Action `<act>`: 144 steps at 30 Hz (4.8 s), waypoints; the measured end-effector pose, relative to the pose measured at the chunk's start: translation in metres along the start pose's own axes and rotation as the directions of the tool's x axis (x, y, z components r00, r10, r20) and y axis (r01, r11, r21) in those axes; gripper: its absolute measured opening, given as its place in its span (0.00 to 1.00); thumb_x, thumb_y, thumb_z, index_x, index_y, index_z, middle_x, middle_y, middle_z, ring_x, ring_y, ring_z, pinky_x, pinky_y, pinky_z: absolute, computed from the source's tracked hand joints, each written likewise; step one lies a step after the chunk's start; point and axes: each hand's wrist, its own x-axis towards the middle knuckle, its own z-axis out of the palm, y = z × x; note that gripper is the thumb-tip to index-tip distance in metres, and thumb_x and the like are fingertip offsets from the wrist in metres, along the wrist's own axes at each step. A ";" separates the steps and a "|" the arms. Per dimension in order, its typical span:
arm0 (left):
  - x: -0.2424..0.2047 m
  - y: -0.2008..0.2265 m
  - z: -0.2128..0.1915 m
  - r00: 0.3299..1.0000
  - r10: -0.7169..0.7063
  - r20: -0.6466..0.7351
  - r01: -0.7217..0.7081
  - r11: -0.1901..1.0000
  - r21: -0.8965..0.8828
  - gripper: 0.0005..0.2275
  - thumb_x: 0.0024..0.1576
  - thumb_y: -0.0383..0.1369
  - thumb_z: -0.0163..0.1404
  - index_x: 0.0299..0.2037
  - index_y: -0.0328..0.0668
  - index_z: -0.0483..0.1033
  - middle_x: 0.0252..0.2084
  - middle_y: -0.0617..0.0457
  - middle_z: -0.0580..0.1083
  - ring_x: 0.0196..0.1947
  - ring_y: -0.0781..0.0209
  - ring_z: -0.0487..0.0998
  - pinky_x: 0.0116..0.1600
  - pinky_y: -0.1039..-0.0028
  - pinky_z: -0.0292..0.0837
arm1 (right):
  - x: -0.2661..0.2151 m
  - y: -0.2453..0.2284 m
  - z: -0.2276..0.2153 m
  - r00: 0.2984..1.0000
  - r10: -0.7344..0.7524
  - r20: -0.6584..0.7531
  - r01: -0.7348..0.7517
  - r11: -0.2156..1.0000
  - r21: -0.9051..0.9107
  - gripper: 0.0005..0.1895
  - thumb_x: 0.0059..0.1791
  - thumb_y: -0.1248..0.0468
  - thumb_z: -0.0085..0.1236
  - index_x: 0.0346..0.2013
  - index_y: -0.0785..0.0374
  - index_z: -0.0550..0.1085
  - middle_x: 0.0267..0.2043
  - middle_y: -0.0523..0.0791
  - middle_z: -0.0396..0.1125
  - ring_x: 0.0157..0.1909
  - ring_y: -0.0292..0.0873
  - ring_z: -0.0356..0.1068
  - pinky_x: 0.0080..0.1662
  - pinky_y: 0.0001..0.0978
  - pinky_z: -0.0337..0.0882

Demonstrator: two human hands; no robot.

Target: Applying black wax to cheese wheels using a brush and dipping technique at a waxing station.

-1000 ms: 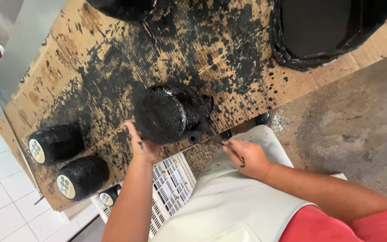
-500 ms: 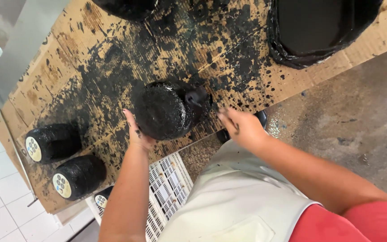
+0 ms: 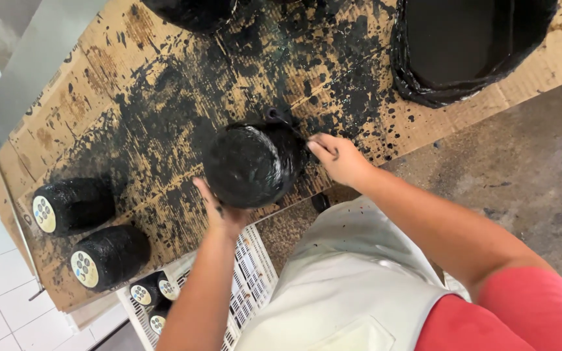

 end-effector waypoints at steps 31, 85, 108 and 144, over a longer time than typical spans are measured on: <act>0.011 -0.043 -0.028 0.979 -0.191 0.072 0.204 0.906 -0.370 0.47 0.46 0.72 0.41 0.73 0.52 0.58 0.69 0.41 0.62 0.59 0.29 0.69 0.70 0.31 0.55 | -0.038 -0.069 -0.046 0.976 -0.212 0.043 0.210 0.876 -0.434 0.15 0.57 0.55 0.50 0.48 0.62 0.78 0.36 0.54 0.77 0.41 0.60 0.77 0.44 0.54 0.74; 0.056 -0.041 -0.057 0.979 -0.120 0.163 0.156 0.962 -0.226 0.33 0.55 0.69 0.36 0.66 0.68 0.68 0.73 0.52 0.65 0.72 0.34 0.61 0.74 0.35 0.49 | -0.075 -0.062 -0.056 0.975 -0.217 -0.034 0.191 0.914 -0.358 0.16 0.58 0.57 0.48 0.35 0.65 0.75 0.25 0.51 0.74 0.32 0.57 0.76 0.41 0.49 0.75; 0.038 -0.022 -0.085 0.999 -0.052 -0.010 0.052 0.993 0.102 0.42 0.54 0.70 0.31 0.76 0.57 0.46 0.72 0.40 0.59 0.72 0.39 0.60 0.72 0.43 0.56 | -0.119 -0.060 -0.096 0.966 -0.256 0.032 0.227 0.782 -0.580 0.13 0.54 0.49 0.50 0.33 0.52 0.70 0.31 0.48 0.73 0.36 0.59 0.74 0.35 0.55 0.74; 0.008 -0.050 -0.121 0.968 -0.144 -0.204 0.148 0.989 0.004 0.38 0.57 0.61 0.27 0.76 0.51 0.49 0.71 0.36 0.62 0.65 0.39 0.66 0.66 0.44 0.62 | -0.069 -0.109 -0.253 0.953 0.047 -0.298 -0.170 0.900 -0.401 0.08 0.55 0.61 0.61 0.48 0.56 0.81 0.32 0.43 0.72 0.33 0.36 0.68 0.38 0.28 0.67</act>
